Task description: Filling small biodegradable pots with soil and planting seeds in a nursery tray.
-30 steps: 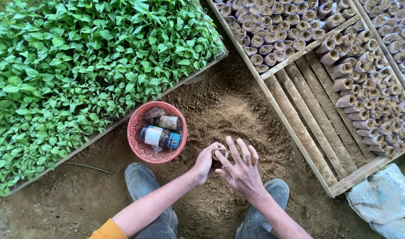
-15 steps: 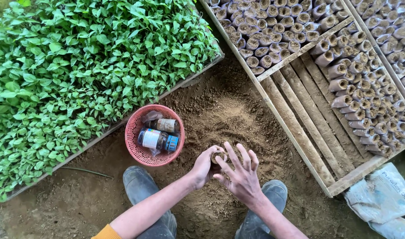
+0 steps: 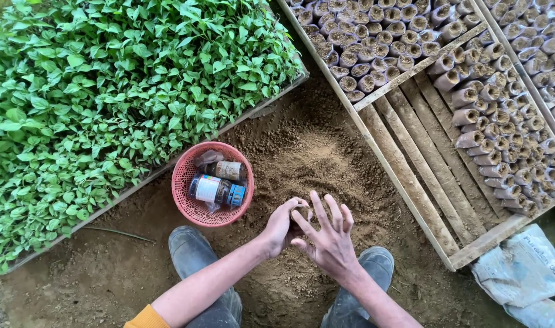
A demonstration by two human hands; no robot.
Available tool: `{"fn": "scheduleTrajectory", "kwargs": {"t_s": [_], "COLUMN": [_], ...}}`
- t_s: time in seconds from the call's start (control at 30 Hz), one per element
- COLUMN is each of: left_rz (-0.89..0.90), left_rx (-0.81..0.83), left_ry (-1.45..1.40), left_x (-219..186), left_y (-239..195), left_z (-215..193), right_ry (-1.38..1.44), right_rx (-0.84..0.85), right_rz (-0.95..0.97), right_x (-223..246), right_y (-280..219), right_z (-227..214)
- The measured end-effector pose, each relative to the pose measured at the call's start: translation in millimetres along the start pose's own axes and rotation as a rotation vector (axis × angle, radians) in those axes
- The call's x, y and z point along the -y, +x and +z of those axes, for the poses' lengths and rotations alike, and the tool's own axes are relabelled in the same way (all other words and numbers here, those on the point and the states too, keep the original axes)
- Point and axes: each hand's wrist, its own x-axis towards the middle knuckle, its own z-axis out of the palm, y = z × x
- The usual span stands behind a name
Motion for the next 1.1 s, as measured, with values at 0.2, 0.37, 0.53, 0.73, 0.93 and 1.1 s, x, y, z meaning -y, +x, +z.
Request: {"fn": "scheduleTrajectory", "kwargs": {"t_s": [0.2,0.37,0.53,0.73,0.93,1.1], "left_rz": [-0.055,-0.057,-0.025,-0.031,0.006,0.003], "left_rx": [-0.041,-0.082,-0.107,-0.116,-0.087,-0.021], "left_ry": [0.011,0.050,0.021,0.075,0.128,0.262], "left_x": [-8.4,-10.2,2.9,2.5,11.8,21.3], "left_y": [-7.9,-10.1,0.0,-2.6,8.4,11.6], "left_z": [5.8,8.2,-2.0,-1.7,-8.1,-11.9], "right_ry": [-0.082,-0.076,-0.100,-0.100,0.280,0.441], "right_rx": [-0.026,-0.024,-0.047,-0.036,-0.040,0.376], "right_rz": [0.003,-0.001,-0.021,-0.038,0.103,0.215], "right_x": [-4.2,-3.2,1.6,1.0,1.3,3.8], "right_y": [-4.0,-5.6,-2.8,-2.0,7.5,22.1], "right_z": [0.5,2.6,1.5,-1.6,-17.9,-20.2]}}
